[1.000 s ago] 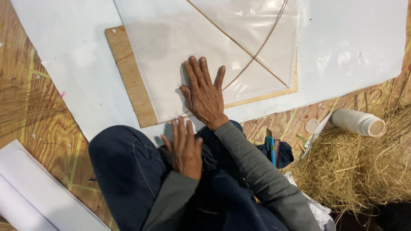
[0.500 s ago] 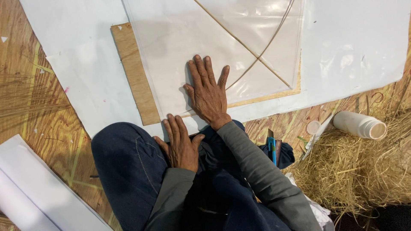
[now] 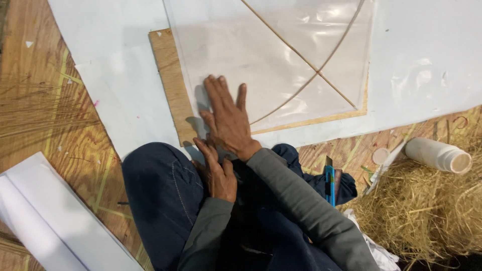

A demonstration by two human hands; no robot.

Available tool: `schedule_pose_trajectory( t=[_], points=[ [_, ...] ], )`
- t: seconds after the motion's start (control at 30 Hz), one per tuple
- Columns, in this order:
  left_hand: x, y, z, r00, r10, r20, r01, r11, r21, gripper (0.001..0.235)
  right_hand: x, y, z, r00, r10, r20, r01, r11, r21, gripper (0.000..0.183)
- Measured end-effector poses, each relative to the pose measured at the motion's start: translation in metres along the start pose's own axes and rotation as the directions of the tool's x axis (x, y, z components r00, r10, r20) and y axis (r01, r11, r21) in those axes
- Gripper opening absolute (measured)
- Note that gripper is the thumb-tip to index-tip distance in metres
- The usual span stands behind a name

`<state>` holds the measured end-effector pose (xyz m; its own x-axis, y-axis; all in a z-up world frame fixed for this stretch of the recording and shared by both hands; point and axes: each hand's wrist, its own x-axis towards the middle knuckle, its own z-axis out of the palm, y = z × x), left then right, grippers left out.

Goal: The person aligns a white sheet over a wooden kite frame and presses the edges to adhere the material to the frame. The person smooths the surface and adjusts the frame position while seated on the floor.

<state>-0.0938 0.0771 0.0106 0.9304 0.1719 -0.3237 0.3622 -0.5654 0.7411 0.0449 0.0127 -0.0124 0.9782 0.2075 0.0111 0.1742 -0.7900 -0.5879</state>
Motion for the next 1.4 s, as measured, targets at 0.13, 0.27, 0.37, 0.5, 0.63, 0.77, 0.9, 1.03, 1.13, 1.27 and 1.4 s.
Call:
schedule_pose_trajectory(
  t=[0.13,0.27,0.37,0.5,0.63,0.77,0.9,1.03,1.13,1.27,1.4],
  points=[
    [0.002,-0.001,-0.001,0.999,-0.028,0.016,0.031,0.967,-0.251,0.081,0.0,-0.012,0.014,0.996,-0.048,0.072,0.059,0.985,-0.164,0.074],
    [-0.001,0.018,-0.021,1.0,0.014,-0.012,-0.018,0.925,-0.379,0.08,0.003,-0.014,0.017,0.99,-0.031,0.138,0.077,0.936,-0.344,0.076],
    [-0.01,0.067,-0.085,0.999,-0.04,0.032,0.048,0.951,-0.305,0.067,0.006,-0.016,0.0,0.977,-0.037,0.209,0.097,0.953,-0.287,0.073],
    [-0.026,0.033,-0.153,0.927,0.325,-0.186,-0.282,0.932,0.226,0.046,0.013,-0.032,-0.028,0.984,0.045,0.174,-0.094,0.953,0.288,0.083],
    [-0.019,-0.001,-0.164,0.958,0.005,-0.286,0.048,0.983,0.179,0.057,0.008,-0.039,0.002,1.0,0.002,0.019,-0.005,0.993,0.12,0.072],
    [-0.014,-0.001,-0.155,0.952,-0.063,-0.3,0.109,0.984,0.14,0.06,0.003,-0.063,0.03,0.951,-0.257,0.17,0.302,0.886,-0.351,0.074],
    [-0.024,-0.018,-0.159,0.916,0.07,-0.396,0.014,0.979,0.204,0.052,-0.004,-0.072,0.037,0.947,-0.245,0.206,0.316,0.821,-0.475,0.078],
    [-0.014,-0.016,-0.15,0.933,0.041,-0.357,0.015,0.988,0.153,0.056,0.008,-0.067,0.03,0.948,-0.226,0.224,0.298,0.878,-0.375,0.074],
    [-0.013,-0.015,-0.149,0.933,0.063,-0.355,-0.017,0.991,0.131,0.055,0.008,-0.052,0.016,0.957,-0.232,0.174,0.208,0.968,0.144,0.069],
    [-0.009,-0.019,-0.148,0.903,0.181,-0.39,-0.133,0.98,0.148,0.05,0.006,-0.031,-0.026,0.998,-0.013,-0.069,0.063,0.587,0.807,0.068],
    [-0.009,-0.012,-0.144,0.927,0.108,-0.359,-0.072,0.991,0.113,0.05,0.002,-0.015,-0.019,0.994,-0.105,0.002,0.097,0.931,0.353,0.071]
  ],
)
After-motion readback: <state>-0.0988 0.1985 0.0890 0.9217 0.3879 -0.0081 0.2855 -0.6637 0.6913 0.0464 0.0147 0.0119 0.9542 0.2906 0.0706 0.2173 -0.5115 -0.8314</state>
